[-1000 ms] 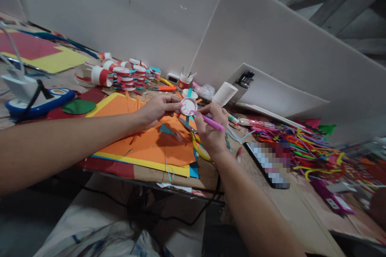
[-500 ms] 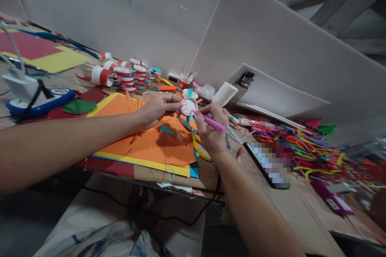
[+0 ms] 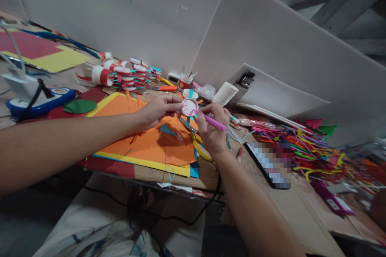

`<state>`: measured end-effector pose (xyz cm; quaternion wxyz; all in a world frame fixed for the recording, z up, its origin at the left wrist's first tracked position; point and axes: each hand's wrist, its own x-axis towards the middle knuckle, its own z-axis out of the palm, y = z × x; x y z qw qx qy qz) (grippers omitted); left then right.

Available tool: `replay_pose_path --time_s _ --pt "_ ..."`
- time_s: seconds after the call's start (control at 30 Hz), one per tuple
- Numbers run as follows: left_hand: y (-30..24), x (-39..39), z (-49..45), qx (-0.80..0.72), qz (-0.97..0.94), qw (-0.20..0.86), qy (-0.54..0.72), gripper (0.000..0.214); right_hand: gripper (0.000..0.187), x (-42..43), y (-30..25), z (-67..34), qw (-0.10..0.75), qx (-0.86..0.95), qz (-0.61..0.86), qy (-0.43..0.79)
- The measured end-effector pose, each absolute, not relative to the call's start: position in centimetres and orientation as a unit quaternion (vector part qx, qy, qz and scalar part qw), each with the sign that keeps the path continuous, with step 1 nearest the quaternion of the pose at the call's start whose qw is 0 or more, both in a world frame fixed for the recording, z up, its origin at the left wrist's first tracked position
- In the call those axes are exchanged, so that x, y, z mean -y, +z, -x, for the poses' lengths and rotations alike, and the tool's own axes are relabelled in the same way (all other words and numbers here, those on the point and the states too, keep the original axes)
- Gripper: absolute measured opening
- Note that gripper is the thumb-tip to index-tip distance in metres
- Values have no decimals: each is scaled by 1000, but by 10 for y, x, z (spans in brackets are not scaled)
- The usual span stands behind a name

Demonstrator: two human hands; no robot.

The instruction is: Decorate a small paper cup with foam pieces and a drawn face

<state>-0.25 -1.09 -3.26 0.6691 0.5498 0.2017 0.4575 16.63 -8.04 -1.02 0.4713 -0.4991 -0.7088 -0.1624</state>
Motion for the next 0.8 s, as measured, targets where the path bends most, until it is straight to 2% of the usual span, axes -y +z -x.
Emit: replay_pose_path --time_s 0.8 --pt "-33 11 3 -210 -551 665 458 22 12 80 -11 -166 469 706 504 -166"
